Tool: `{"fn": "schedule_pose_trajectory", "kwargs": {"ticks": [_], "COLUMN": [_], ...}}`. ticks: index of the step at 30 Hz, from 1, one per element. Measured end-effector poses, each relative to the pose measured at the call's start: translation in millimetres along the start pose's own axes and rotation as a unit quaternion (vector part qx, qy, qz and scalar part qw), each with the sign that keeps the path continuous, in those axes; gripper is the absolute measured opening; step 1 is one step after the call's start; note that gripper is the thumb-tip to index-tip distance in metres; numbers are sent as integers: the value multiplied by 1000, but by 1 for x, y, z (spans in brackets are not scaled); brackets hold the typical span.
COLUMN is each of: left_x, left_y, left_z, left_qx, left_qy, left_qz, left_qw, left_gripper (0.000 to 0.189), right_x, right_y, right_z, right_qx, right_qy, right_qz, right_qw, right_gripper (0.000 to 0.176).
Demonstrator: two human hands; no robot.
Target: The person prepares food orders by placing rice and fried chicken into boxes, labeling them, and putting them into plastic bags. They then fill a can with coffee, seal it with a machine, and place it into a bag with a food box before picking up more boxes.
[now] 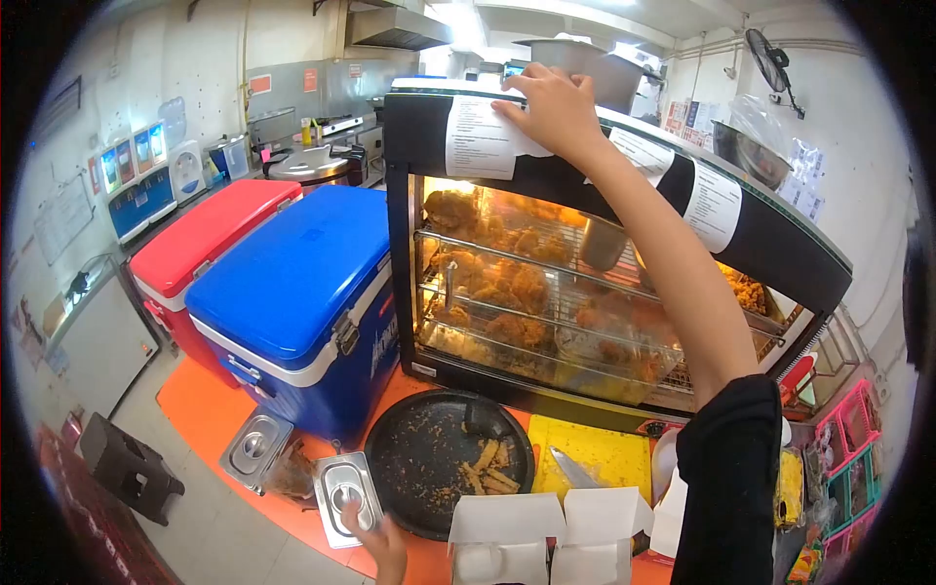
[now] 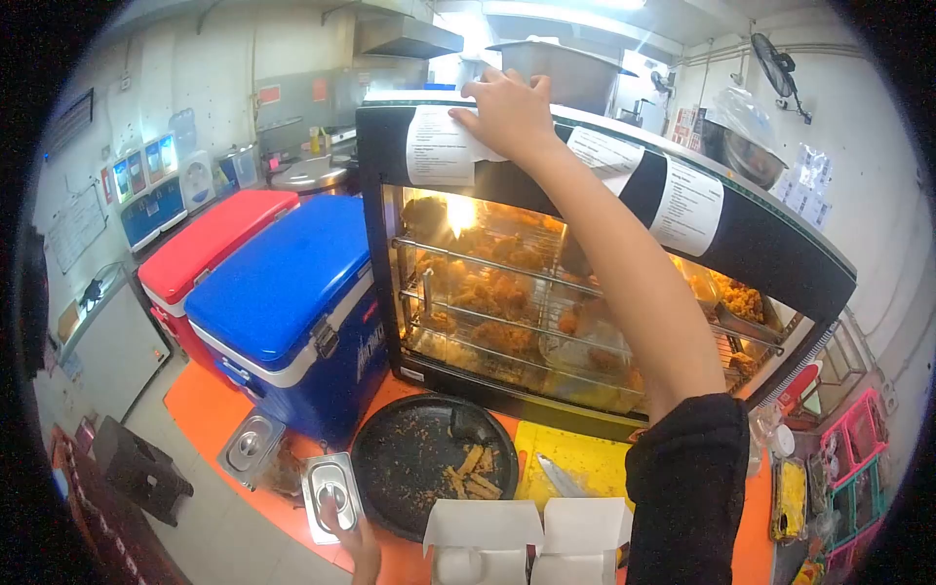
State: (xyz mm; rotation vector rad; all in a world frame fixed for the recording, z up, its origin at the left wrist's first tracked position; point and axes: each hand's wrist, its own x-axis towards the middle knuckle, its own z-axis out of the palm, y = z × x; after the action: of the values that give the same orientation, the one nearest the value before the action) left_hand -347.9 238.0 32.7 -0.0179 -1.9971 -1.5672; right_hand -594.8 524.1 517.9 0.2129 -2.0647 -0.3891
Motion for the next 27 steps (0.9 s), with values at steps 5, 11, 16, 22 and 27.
{"fn": "schedule_pose_trajectory", "kwargs": {"ticks": [5,11,16,22,27], "left_x": [-108,-115,-109,-105,-106], "left_y": [-60,-75,-81,-87,-88], "left_z": [-73,-60,-48,-42,-40], "left_qx": [189,314,314,321,333], "left_qy": [-5,47,78,92,79], "left_qz": [11,-11,-49,-75,-102], "left_qw": [982,948,945,940,934], "left_gripper": [65,66,65,64,61], "right_x": [9,4,-36,-161,-259], "right_y": [-7,-8,-15,-64,-74], "right_z": [2,4,-49,-148,-231], "right_qx": [-9,1,-19,-14,-66], "right_qy": [-41,28,135,44,-14], "right_qz": [-3,-1,-79,-138,-425], "right_qw": [999,1000,987,989,903], "right_gripper": [34,34,31,27,14]}}
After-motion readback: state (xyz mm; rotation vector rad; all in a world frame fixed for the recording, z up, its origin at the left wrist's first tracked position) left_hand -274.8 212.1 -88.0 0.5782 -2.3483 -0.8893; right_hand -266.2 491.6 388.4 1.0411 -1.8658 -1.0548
